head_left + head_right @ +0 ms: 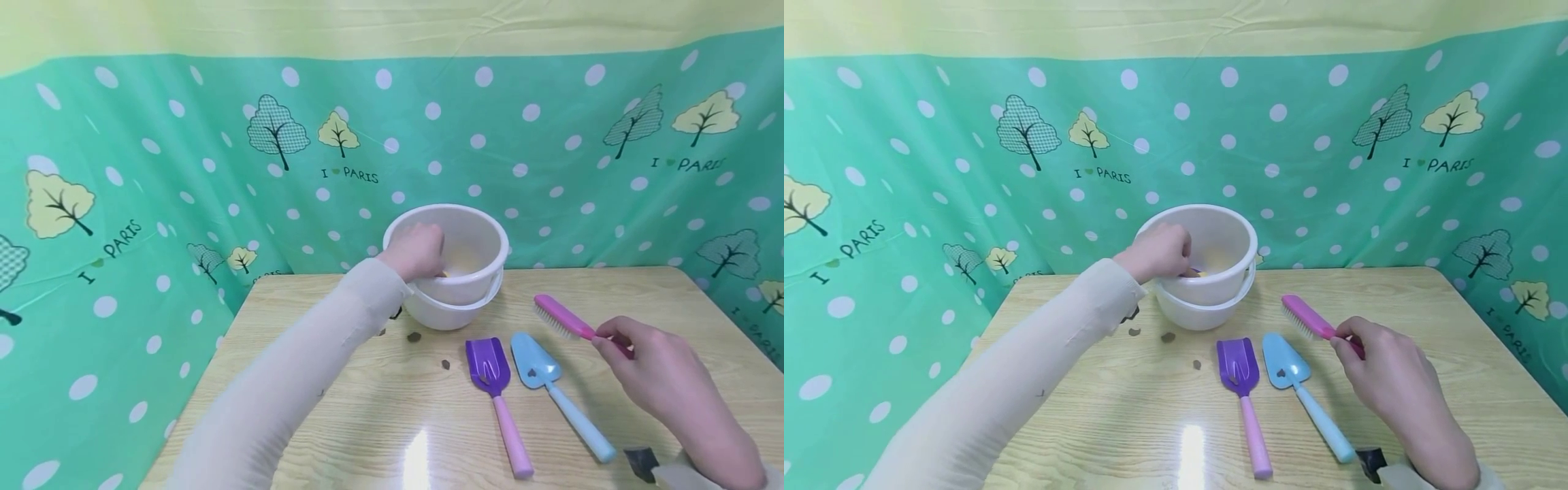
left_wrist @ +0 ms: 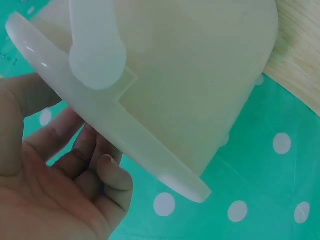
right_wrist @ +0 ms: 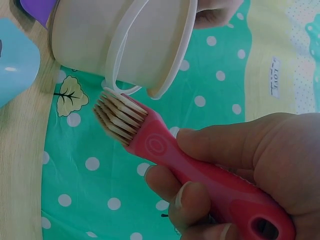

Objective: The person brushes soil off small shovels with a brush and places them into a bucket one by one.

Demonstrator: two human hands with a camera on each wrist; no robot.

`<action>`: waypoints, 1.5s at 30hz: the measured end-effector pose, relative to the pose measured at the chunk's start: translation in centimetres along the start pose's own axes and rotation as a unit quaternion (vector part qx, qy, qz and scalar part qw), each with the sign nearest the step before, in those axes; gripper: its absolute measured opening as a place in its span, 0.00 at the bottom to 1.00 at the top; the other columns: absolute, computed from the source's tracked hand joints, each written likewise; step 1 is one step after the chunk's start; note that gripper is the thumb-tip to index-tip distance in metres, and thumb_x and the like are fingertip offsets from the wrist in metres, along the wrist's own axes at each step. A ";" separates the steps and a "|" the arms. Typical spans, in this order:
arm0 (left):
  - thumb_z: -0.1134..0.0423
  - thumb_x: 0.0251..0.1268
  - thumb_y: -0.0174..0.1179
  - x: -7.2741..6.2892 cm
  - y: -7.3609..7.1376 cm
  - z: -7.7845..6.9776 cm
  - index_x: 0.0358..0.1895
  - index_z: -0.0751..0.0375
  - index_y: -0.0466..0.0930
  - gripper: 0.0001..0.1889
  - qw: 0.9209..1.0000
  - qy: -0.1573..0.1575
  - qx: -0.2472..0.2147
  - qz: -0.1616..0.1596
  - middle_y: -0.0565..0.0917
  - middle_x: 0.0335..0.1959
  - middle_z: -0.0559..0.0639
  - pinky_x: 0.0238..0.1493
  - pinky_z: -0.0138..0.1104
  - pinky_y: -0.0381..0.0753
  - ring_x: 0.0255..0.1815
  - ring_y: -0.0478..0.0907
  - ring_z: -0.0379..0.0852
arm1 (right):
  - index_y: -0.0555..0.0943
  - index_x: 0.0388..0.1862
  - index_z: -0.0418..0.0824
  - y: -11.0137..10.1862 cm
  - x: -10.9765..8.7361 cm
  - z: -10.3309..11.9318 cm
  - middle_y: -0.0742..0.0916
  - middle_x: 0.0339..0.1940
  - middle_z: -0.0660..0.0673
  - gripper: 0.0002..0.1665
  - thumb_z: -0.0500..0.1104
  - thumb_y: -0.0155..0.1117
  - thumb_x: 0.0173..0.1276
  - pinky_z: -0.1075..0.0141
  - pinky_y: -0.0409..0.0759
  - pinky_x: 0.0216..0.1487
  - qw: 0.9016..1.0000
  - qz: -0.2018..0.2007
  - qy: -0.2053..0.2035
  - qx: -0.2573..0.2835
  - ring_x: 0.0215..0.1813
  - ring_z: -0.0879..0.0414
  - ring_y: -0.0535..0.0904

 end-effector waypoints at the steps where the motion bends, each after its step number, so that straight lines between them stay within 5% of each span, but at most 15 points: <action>1: 0.67 0.51 0.63 -0.2 -0.1 0.0 0.27 0.57 0.76 0.04 1.000 0.001 0.001 -0.012 0.79 0.22 0.48 0.31 0.33 0.75 0.25 0.75 0.45 | 0.82 0.38 0.39 0.0 0.0 0.0 0.82 0.25 0.49 0.06 0.38 0.64 0.62 0.64 0.62 0.22 1.000 0.000 -0.001 0.000 0.22 0.55 0.68; 12: 0.59 0.62 0.52 -4.1 -0.8 -0.8 0.19 0.54 0.67 0.13 0.982 0.019 0.034 -0.183 0.70 0.21 0.48 0.23 0.35 0.69 0.23 0.68 0.45 | 0.82 0.39 0.40 0.2 0.0 0.4 0.81 0.24 0.50 0.06 0.38 0.63 0.64 0.64 0.62 0.20 1.000 0.012 -0.004 0.009 0.22 0.56 0.67; 28: 0.59 0.58 0.58 -10.1 0.8 -1.7 0.38 0.59 0.79 0.08 0.960 0.092 -0.012 -0.263 0.71 0.29 0.46 0.28 0.33 0.67 0.28 0.66 0.42 | 0.81 0.40 0.39 0.3 0.1 0.5 0.81 0.24 0.50 0.07 0.38 0.63 0.63 0.64 0.63 0.21 1.000 0.015 -0.005 0.007 0.23 0.55 0.68; 35: 0.58 0.57 0.60 -12.1 2.8 -2.4 0.36 0.60 0.77 0.10 0.955 0.130 -0.004 -0.267 0.74 0.31 0.47 0.28 0.33 0.70 0.28 0.69 0.43 | 0.81 0.40 0.39 0.4 0.1 0.6 0.81 0.24 0.49 0.08 0.39 0.64 0.63 0.64 0.63 0.21 1.000 0.017 0.000 0.008 0.23 0.54 0.68; 45: 0.55 0.60 0.59 -13.6 7.4 -3.6 0.41 0.58 0.80 0.12 0.975 0.144 -0.033 -0.163 0.81 0.35 0.47 0.31 0.31 0.77 0.32 0.78 0.42 | 0.81 0.40 0.40 0.3 0.0 0.6 0.80 0.24 0.50 0.07 0.39 0.63 0.63 0.64 0.63 0.21 1.000 0.017 -0.002 0.008 0.23 0.55 0.68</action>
Point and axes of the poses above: each hand's wrist, its own x-axis towards the middle knuckle, its own y-axis out of the palm, z = x × y, the point moved 5 cm from there along x, towards the middle knuckle
